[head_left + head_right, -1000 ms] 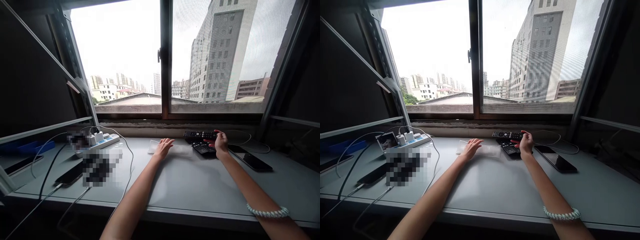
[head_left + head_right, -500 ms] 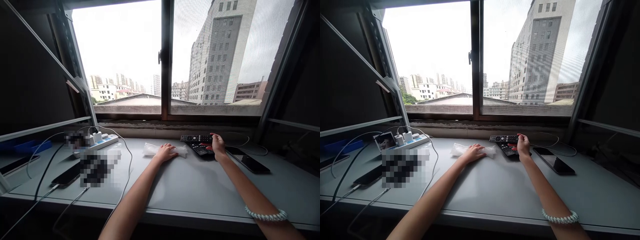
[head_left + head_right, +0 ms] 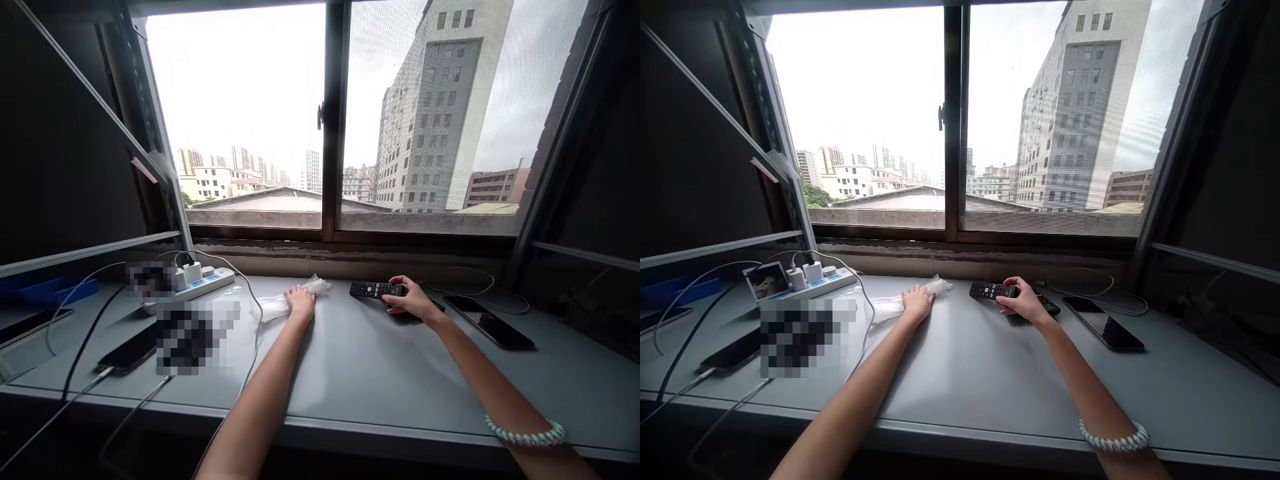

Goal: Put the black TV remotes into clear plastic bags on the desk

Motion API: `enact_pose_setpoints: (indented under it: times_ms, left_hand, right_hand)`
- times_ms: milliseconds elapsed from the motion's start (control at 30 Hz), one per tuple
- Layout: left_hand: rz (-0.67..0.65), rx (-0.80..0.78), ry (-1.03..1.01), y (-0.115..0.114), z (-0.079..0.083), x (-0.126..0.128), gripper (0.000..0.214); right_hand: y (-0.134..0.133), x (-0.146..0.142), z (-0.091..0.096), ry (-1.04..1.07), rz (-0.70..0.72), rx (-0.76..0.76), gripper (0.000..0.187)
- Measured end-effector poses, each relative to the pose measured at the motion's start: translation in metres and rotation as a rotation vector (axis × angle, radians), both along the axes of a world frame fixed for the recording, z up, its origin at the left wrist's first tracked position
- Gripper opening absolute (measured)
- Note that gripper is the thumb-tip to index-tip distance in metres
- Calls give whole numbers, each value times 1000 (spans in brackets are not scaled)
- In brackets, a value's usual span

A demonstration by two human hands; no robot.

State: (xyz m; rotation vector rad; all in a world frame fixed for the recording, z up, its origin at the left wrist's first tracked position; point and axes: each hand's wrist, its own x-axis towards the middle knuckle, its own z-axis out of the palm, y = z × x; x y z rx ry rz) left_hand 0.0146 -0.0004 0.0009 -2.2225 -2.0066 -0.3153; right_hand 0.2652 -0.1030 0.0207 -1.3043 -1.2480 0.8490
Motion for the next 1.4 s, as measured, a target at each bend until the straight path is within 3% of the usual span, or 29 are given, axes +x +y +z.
enact_pose_setpoints:
  times_ms: [167, 300, 433, 633, 867, 1133, 1300, 1400]
  left_hand:
    - [109, 9, -5, 5, -3, -1, 39]
    - [199, -7, -12, 4, -5, 6, 49]
    - [261, -62, -13, 4, -3, 10, 59]
    - [280, -93, -14, 4, -3, 11, 55]
    - [265, -111, -60, 5, -1, 10, 55]
    - [325, -140, -83, 12, 3, -8, 54]
    - [339, -83, -67, 13, 1, -12, 55]
    - [244, 57, -96, 11, 5, -9, 52]
  right_hand:
    - [-11, -11, 1, -725, -82, 8, 38]
    - [-15, -25, 2, -960, -117, 20, 32]
    - [-14, -29, 0, -1015, -165, -14, 33]
    - [-14, -26, 0, -978, -153, -1, 32]
    - [-7, -26, -10, -895, 101, 93, 36]
    - [0, -26, -22, -893, 233, 62, 50]
    - [-1, -28, -21, -1033, 69, -43, 59]
    - [-1, -28, -20, -1089, -41, -134, 72]
